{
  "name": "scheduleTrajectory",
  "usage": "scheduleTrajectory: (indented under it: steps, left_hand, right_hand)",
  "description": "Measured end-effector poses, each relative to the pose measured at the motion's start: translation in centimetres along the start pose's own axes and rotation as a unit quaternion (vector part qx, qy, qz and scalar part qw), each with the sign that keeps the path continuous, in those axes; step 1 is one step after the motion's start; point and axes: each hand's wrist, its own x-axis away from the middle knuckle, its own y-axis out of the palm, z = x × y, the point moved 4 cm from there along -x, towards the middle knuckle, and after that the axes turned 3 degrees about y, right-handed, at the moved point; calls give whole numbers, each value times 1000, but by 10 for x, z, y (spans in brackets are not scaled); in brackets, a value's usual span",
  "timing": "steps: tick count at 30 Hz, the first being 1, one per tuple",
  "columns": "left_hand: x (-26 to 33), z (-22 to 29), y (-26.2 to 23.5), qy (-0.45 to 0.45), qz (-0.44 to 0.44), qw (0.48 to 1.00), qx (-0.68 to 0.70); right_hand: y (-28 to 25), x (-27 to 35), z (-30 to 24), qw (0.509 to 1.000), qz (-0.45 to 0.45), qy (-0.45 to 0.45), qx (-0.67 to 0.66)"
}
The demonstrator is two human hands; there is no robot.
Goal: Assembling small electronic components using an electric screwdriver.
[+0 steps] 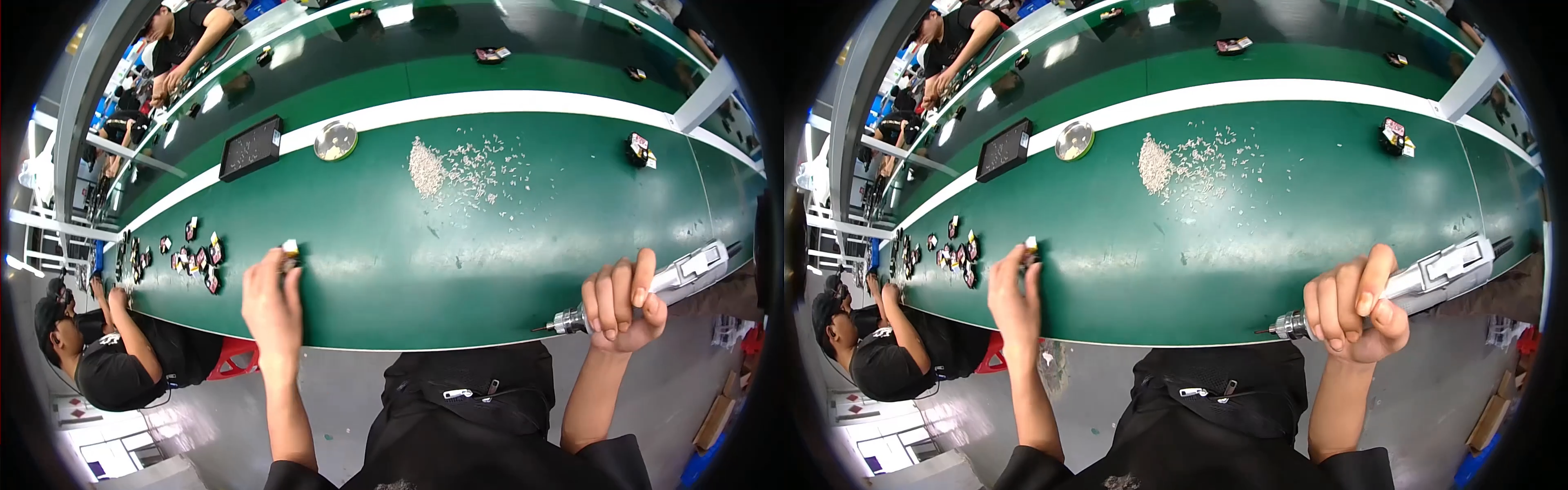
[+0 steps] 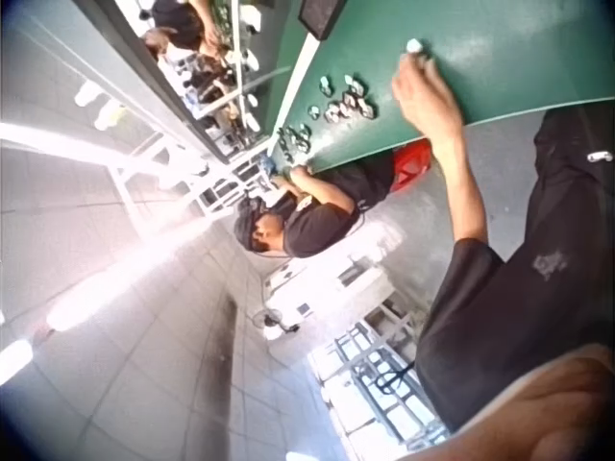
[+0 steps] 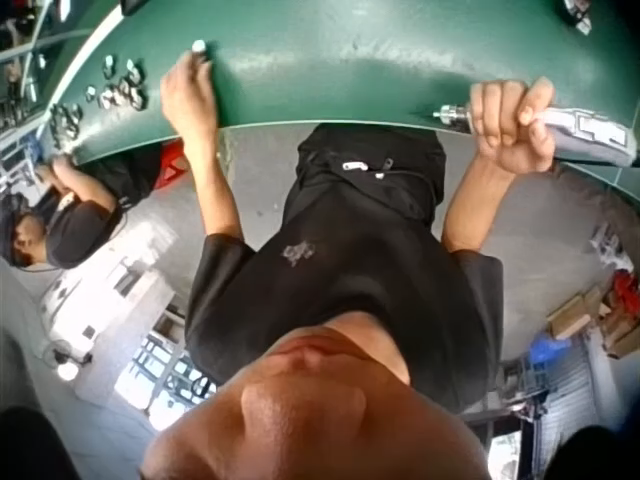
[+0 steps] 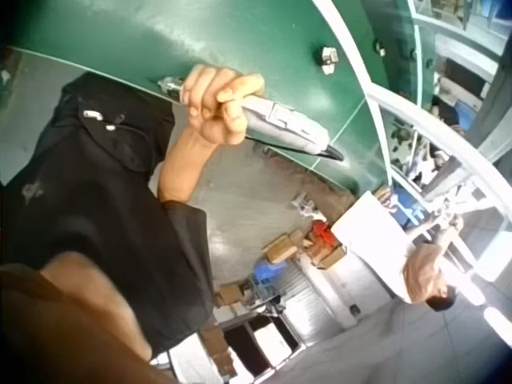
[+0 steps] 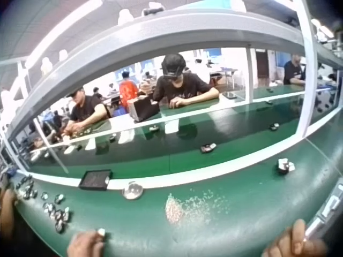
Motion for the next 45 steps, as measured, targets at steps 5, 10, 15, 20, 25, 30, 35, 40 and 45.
scheduleTrajectory:
  steps: [5,10,15,20,25,30,35,40,45]
  left_hand:
    - [-30,-9,-5,49,113,988,-93]
    - [-71,90,31,187,53,974,120]
    - [-99,122,51,238,33,968,74]
    - [-110,124,61,287,35,957,24]
    - [-111,127,64,355,27,932,-60]
    - [-106,128,58,358,34,933,-20]
    - [-54,134,45,197,-37,949,244]
    - [25,163,46,34,-181,761,622]
    - [54,168,40,-12,-163,613,773]
  right_hand:
    - [-25,32,17,974,226,-19,5]
    - [-31,43,24,958,285,-25,-33]
    - [-35,45,25,960,271,-25,-58]
    - [-35,42,25,964,257,-23,-69]
    - [-37,44,25,964,254,-18,-82]
    - [-34,47,24,966,245,-17,-78]
    - [-33,53,21,961,267,-36,-59]
    - [-22,42,32,956,283,-46,-67]
    - [13,21,13,980,178,-74,-55]
